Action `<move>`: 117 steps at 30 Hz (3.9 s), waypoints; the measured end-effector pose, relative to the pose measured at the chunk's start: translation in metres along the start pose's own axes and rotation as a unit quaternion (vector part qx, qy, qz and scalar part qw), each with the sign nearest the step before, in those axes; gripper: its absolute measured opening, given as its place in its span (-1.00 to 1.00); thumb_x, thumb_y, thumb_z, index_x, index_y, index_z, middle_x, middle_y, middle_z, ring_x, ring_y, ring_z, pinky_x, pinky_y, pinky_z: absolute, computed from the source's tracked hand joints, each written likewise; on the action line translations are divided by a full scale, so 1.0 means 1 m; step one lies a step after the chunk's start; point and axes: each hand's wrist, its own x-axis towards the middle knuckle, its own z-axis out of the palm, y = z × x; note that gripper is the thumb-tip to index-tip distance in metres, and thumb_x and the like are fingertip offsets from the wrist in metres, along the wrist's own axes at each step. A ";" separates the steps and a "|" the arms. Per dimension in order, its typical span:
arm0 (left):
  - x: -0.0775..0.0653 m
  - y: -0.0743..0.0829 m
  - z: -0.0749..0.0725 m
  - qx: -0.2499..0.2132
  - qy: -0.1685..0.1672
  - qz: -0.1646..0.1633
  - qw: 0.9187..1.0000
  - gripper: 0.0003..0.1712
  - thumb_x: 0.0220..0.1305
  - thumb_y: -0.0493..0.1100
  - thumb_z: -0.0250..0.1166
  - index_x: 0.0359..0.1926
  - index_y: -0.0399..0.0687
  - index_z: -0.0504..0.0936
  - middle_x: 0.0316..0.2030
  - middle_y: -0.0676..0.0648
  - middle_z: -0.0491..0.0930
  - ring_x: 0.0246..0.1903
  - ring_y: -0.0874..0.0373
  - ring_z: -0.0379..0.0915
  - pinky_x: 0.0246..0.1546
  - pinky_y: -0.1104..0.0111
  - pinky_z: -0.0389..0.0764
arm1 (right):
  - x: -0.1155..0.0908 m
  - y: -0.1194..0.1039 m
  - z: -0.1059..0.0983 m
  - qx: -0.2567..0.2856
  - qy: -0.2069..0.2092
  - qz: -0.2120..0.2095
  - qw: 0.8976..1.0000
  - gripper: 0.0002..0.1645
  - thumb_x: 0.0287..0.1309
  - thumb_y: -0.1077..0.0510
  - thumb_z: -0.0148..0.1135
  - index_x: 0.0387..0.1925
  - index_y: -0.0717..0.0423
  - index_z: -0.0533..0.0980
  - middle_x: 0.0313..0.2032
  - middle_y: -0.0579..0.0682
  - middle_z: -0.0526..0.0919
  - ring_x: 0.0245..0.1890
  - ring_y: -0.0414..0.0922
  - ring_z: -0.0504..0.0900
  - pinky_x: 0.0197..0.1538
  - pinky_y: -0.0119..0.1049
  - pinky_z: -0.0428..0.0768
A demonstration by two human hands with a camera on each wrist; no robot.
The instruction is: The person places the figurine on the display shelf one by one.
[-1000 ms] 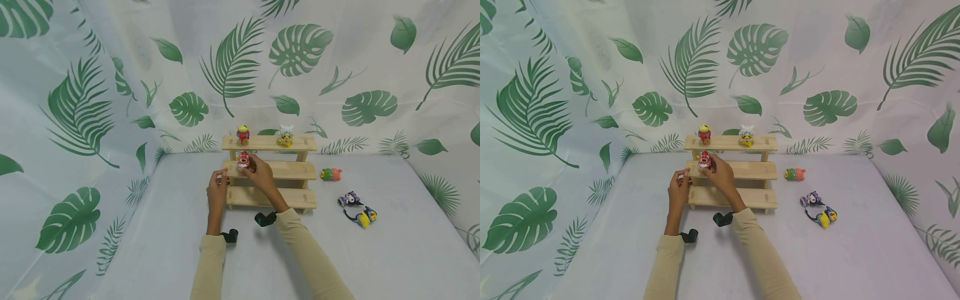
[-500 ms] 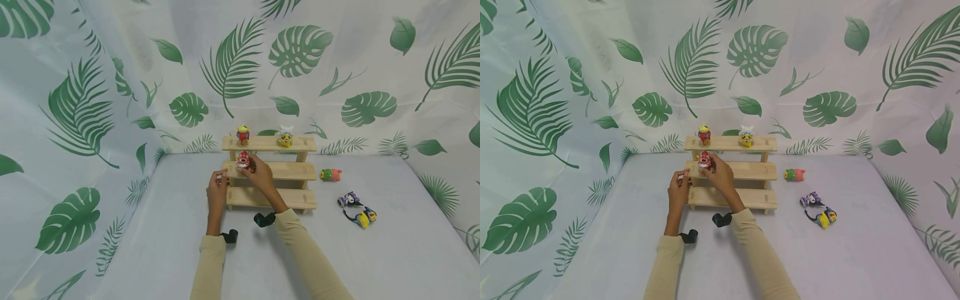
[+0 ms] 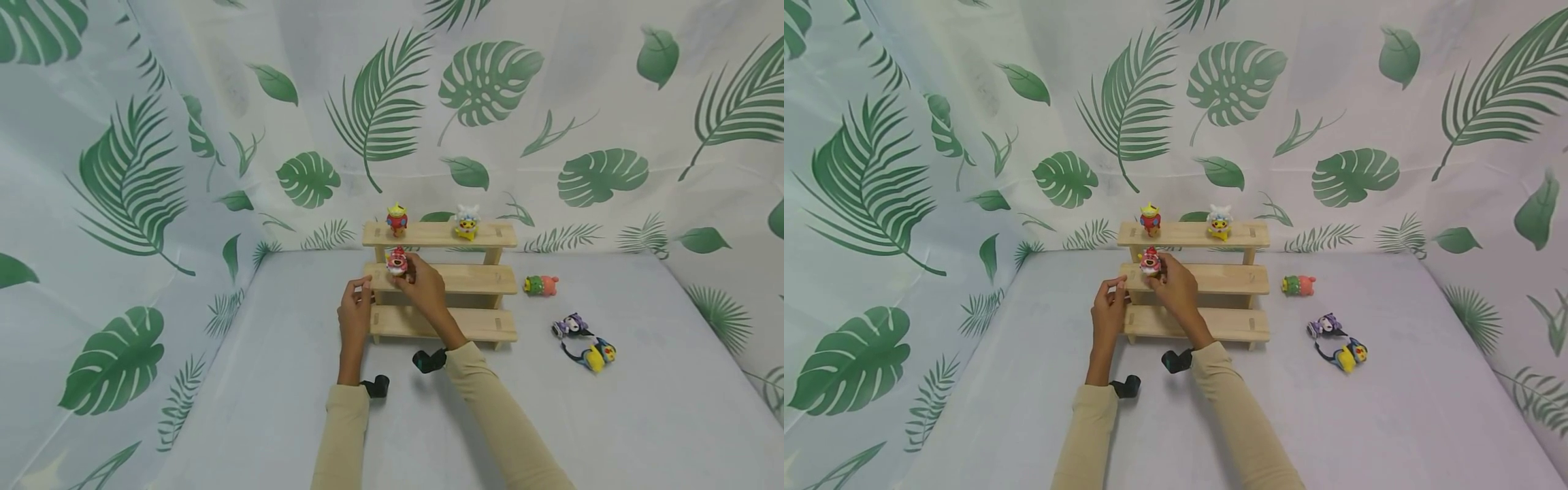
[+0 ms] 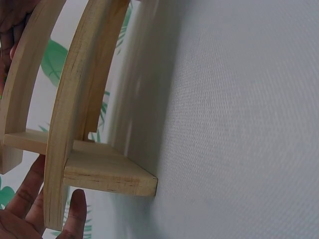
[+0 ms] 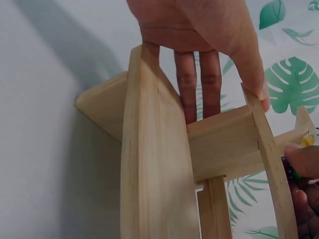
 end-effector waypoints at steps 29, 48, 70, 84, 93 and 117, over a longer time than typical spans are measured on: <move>-0.001 0.001 0.002 -0.009 0.005 0.010 1.000 -0.70 0.47 0.03 0.09 0.01 0.01 0.60 0.02 -0.06 0.69 -0.19 -0.04 0.72 -0.19 0.13 0.70 | 0.000 0.002 0.003 -0.033 0.021 -0.013 0.999 -0.40 0.04 0.10 0.47 0.13 0.16 0.51 -0.19 0.11 0.75 -0.40 -0.04 0.58 -0.25 -0.10 0.48; -0.001 0.000 0.001 0.000 0.003 0.000 1.000 -0.69 0.47 0.08 0.09 0.02 0.07 0.61 -0.15 -0.09 0.74 -0.23 0.02 0.72 -0.21 0.15 0.69 | -0.002 0.003 0.001 -0.003 0.018 -0.017 1.000 -0.37 0.06 0.11 0.46 0.16 0.20 0.48 -0.09 0.15 0.73 -0.23 -0.02 0.72 -0.14 -0.11 0.64; 0.001 -0.003 0.001 0.009 0.000 0.001 1.000 -0.66 0.47 0.09 0.06 0.04 0.06 0.59 -0.05 -0.02 0.71 -0.21 0.05 0.72 -0.18 0.16 0.69 | -0.043 0.016 -0.030 0.115 0.090 -0.029 0.989 -0.65 0.18 0.30 0.32 0.01 0.31 0.54 -0.18 0.16 0.71 -0.19 0.01 0.71 -0.13 -0.27 0.67; 0.002 -0.002 0.002 0.006 0.003 0.010 1.000 -0.67 0.47 0.09 0.07 0.02 0.07 0.60 -0.02 0.02 0.71 -0.21 0.06 0.72 -0.20 0.17 0.69 | -0.079 0.046 -0.074 0.110 0.259 0.046 0.959 -0.77 0.25 0.31 0.23 -0.08 0.35 0.59 -0.26 0.26 0.68 -0.41 -0.01 0.65 -0.42 -0.67 0.46; 0.003 -0.004 0.003 0.004 0.000 0.002 1.000 -0.68 0.47 0.11 0.07 0.02 0.10 0.60 0.01 0.06 0.69 -0.20 0.09 0.71 -0.18 0.20 0.69 | -0.099 0.081 -0.117 0.136 0.332 0.186 0.915 -0.63 0.39 0.20 0.02 0.16 0.26 0.39 -0.04 0.03 0.42 -0.62 -0.47 0.60 -0.53 -0.57 0.59; 0.001 -0.005 0.002 0.012 -0.004 0.004 1.000 -0.66 0.48 0.11 0.04 0.03 0.06 0.58 0.12 0.11 0.63 -0.15 0.09 0.70 -0.16 0.18 0.69 | -0.172 0.147 -0.201 0.094 0.231 0.441 0.862 -0.22 0.33 -0.27 0.01 0.47 -0.11 0.14 0.42 0.03 0.25 -0.26 -0.35 0.74 0.09 -0.37 0.59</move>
